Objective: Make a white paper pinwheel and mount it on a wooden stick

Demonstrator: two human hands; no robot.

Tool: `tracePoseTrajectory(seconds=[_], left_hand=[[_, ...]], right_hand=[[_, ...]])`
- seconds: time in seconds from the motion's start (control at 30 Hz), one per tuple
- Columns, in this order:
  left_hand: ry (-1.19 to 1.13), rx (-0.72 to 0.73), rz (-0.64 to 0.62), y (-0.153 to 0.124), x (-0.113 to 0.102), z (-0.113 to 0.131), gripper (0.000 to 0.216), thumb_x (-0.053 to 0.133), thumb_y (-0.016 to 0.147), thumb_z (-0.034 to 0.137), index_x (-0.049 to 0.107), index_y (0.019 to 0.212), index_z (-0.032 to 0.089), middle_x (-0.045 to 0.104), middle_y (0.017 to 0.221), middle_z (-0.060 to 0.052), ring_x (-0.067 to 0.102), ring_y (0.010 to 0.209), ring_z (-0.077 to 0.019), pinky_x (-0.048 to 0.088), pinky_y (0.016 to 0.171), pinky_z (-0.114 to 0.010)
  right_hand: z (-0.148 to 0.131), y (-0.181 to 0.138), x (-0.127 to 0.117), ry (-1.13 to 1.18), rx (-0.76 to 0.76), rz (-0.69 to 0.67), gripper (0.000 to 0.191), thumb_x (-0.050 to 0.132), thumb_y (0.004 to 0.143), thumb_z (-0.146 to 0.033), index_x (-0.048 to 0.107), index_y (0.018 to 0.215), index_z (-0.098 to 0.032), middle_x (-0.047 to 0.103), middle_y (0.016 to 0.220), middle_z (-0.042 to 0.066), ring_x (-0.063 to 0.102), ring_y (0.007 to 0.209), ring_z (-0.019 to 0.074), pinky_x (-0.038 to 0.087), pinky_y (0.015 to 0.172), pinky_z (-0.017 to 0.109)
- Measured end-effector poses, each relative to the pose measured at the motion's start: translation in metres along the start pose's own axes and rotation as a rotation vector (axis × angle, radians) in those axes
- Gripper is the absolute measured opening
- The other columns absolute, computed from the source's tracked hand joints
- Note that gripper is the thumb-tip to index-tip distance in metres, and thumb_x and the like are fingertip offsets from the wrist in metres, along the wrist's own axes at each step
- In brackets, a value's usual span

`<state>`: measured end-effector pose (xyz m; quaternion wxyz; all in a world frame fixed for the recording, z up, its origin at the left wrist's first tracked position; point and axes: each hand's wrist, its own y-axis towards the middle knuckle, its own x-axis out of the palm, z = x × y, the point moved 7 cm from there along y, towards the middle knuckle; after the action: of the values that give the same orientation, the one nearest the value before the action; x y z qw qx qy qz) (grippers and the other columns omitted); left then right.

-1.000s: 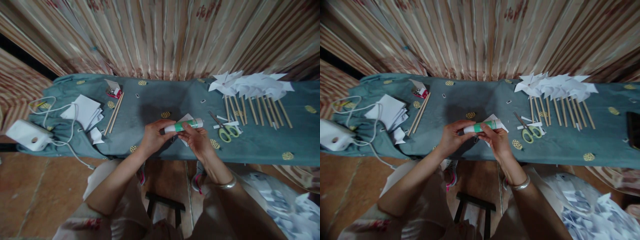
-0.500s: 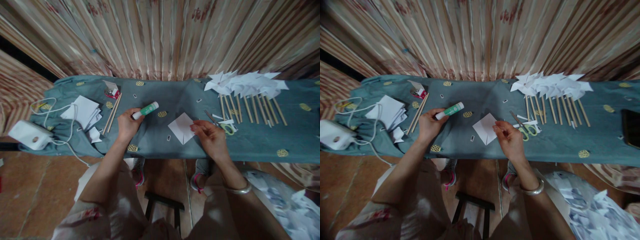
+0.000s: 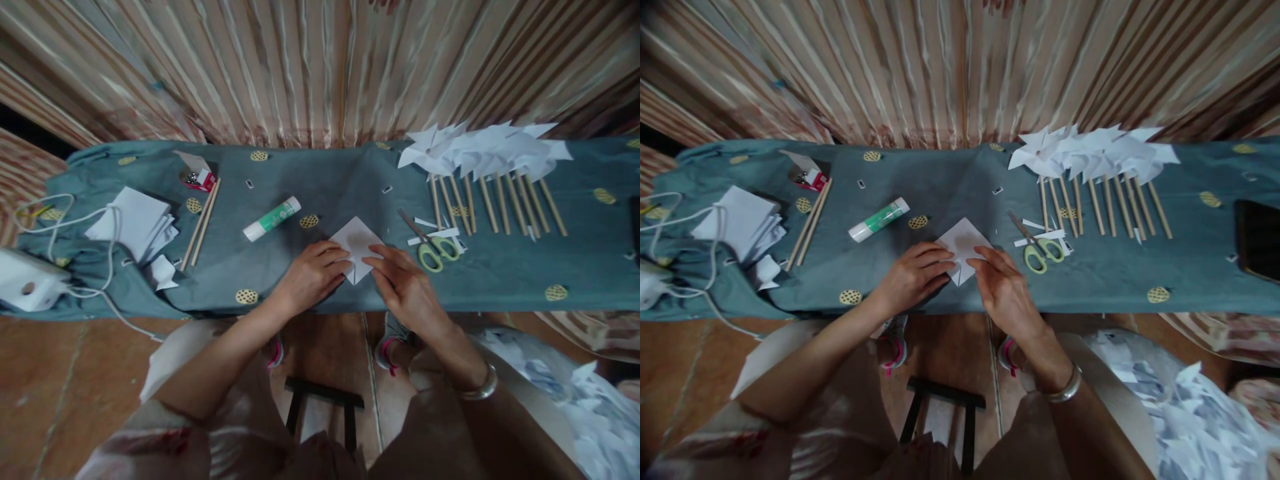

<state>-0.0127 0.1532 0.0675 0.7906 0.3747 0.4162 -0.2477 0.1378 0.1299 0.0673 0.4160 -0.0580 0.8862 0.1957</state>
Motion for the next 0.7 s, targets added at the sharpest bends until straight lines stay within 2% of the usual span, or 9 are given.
tracePoseTrajectory(seconds=[0.27,0.4,0.57,0.7], left_hand=[[0.011,0.042,0.003,0.0008,0.0091,-0.0031,0.018,0.053,0.094,0.022,0.069,0.100,0.014,0.074,0.102,-0.010,0.065,0.100,-0.0203,0.055,0.089,-0.035],[-0.016,0.022,-0.012,-0.0008,0.0089,-0.0035,0.019,0.053,0.094,0.019,0.068,0.104,0.015,0.073,0.104,-0.010,0.065,0.102,-0.0201,0.055,0.090,-0.035],[-0.057,-0.004,-0.040,-0.0023,0.0098,-0.0071,0.020,0.053,0.094,0.016,0.067,0.108,0.016,0.072,0.109,-0.010,0.063,0.108,-0.0203,0.055,0.093,-0.036],[-0.077,-0.024,-0.002,0.0001,0.0060,-0.0049,0.017,0.052,0.095,0.019,0.068,0.100,0.015,0.073,0.100,-0.010,0.064,0.097,-0.0188,0.054,0.086,-0.033]], right_hand=[[0.0040,-0.0035,0.0030,-0.010,0.010,-0.024,0.030,0.046,0.094,-0.018,0.068,0.113,-0.020,0.064,0.128,0.012,0.057,0.123,0.0275,0.048,0.105,0.050],[0.0031,-0.0022,0.0015,-0.015,0.004,-0.027,0.028,0.047,0.093,-0.017,0.068,0.111,-0.018,0.066,0.125,0.013,0.059,0.121,0.0274,0.048,0.104,0.049],[0.0060,-0.0022,0.0002,0.011,0.027,-0.033,0.028,0.049,0.092,-0.018,0.068,0.111,-0.021,0.066,0.125,0.011,0.060,0.119,0.0278,0.047,0.105,0.051],[0.0038,-0.0031,-0.0023,0.028,0.046,-0.017,0.026,0.052,0.089,-0.018,0.068,0.109,-0.023,0.067,0.124,0.010,0.060,0.118,0.0279,0.047,0.104,0.051]])
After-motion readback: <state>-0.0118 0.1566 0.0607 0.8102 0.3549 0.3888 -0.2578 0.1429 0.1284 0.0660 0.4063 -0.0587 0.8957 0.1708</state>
